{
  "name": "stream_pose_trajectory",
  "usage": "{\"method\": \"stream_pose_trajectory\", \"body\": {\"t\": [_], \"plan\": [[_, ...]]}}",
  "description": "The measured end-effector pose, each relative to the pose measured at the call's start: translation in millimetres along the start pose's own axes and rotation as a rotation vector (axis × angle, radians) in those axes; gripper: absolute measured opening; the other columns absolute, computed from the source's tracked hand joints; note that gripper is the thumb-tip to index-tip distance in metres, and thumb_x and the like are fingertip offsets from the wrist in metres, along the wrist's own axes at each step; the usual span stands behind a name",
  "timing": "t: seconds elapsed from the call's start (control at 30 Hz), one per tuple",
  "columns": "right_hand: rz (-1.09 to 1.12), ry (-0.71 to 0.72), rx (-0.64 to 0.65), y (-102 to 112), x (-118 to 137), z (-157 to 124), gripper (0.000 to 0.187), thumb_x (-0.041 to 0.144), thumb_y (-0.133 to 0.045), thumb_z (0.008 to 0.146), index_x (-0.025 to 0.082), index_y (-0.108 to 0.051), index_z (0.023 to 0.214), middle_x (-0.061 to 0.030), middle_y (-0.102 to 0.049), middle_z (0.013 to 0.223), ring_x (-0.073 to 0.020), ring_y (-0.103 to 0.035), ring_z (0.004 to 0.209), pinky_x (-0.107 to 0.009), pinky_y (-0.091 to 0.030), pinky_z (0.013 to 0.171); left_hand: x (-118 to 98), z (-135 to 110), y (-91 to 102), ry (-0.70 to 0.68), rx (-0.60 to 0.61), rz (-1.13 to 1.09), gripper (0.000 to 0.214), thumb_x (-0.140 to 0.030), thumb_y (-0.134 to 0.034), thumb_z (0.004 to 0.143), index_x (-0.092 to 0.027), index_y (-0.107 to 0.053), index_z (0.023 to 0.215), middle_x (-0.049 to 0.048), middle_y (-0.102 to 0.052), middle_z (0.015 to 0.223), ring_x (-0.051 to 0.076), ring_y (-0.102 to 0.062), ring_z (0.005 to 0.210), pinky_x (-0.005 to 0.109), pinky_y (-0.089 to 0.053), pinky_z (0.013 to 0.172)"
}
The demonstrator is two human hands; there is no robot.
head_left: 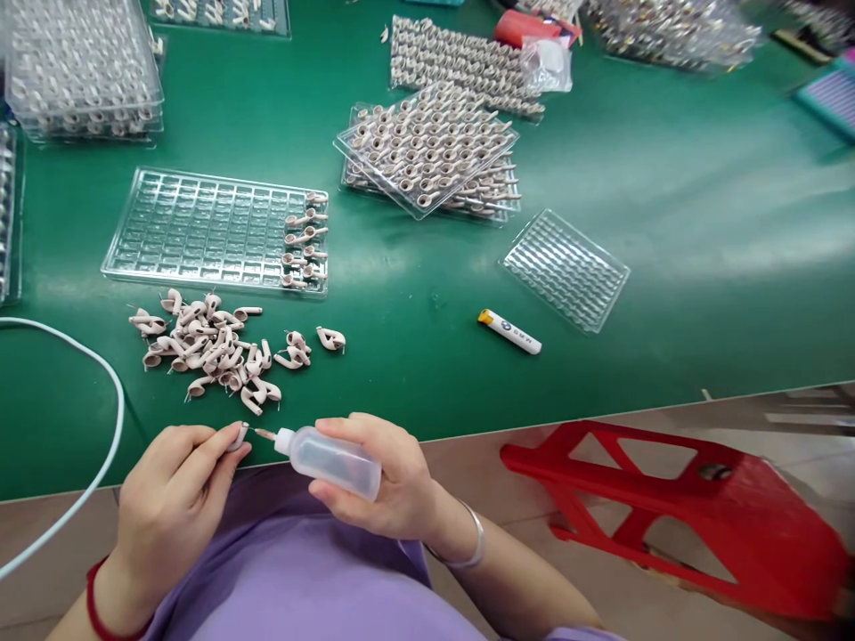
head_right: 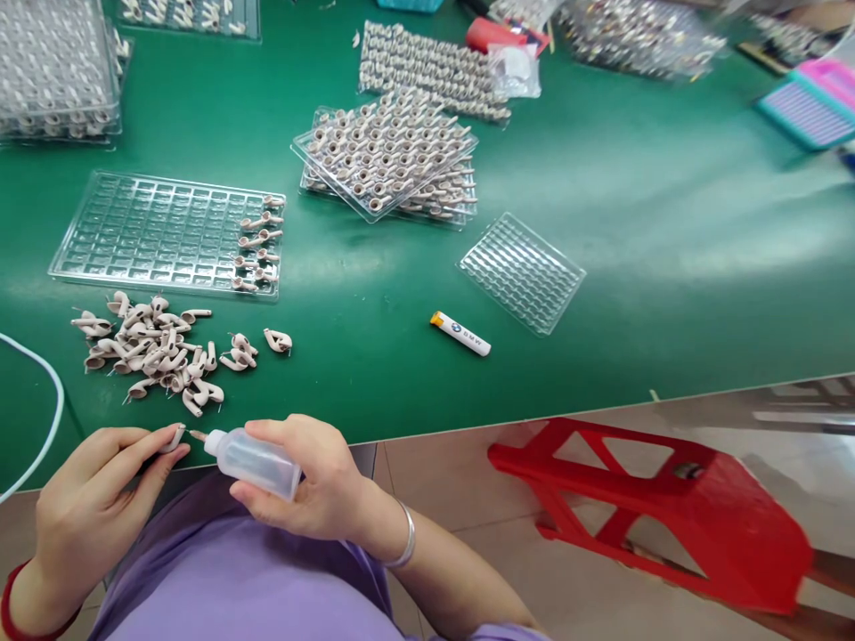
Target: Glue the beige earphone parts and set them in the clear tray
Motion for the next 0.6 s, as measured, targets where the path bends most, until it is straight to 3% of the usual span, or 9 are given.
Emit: {"method": "stream_pose_trajectory", "body": {"t": [0.33, 0.4, 0.47, 0.6], "plan": [[0.048, -0.040, 0.000, 2.0, -1.8, -1.3, 0.045, 0.029, -0.073, 0.077, 0.022, -0.057, 0.118, -0.0063, -0.073, 0.090, -0.0160, -0.064, 0.064, -0.029, -0.053, 0.060, 1.0, -0.8, 0.7, -0.002, -0.006, -0.005, 0.032, -0.009, -0.070, 0.080, -0.019, -0.067, 0.111, 0.0024, -0.066, 0.083, 0.014, -0.062, 0.071, 0.028, -0.051, 0.069], [0.180, -0.145, -0.015, 5.1, -6.7, -0.6, 0.041, 0.033, -0.073, 0.077, 0.022, -0.059, 0.115, -0.0066, -0.072, 0.093, -0.0160, -0.065, 0.067, -0.028, -0.054, 0.060, 0.2, -0.6, 1.2, 0.006, -0.006, -0.009, 0.032, -0.008, -0.070, 0.080, -0.019, -0.067, 0.110, 0.0022, -0.065, 0.084, 0.014, -0.061, 0.071, 0.027, -0.050, 0.070], [0.383, -0.336, -0.037, 5.6, -15.1, -0.2, 0.042, 0.037, -0.074, 0.078, 0.022, -0.060, 0.114, -0.0058, -0.071, 0.095, -0.0154, -0.065, 0.070, -0.027, -0.054, 0.059, -3.2, 0.1, 3.2, 0.012, -0.007, -0.034, 0.034, -0.007, -0.069, 0.080, -0.020, -0.067, 0.111, 0.0021, -0.065, 0.086, 0.013, -0.061, 0.073, 0.026, -0.050, 0.070], [0.834, -0.697, -0.060, -10.9, -24.0, -0.3, 0.049, 0.036, -0.082, 0.069, 0.023, -0.057, 0.109, -0.0016, -0.067, 0.091, -0.0139, -0.065, 0.073, -0.027, -0.054, 0.064, -19.5, 4.5, 9.6, -0.006, 0.014, -0.163, 0.042, -0.005, -0.065, 0.082, -0.027, -0.066, 0.118, 0.0018, -0.065, 0.093, 0.013, -0.063, 0.079, 0.025, -0.051, 0.072]]}}
Point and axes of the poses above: each hand's wrist, its own z-axis towards the middle knuckle, its own y-axis out of the back of the hand, x = y × z, the point moved 6 cm from there along z, towards the middle knuckle
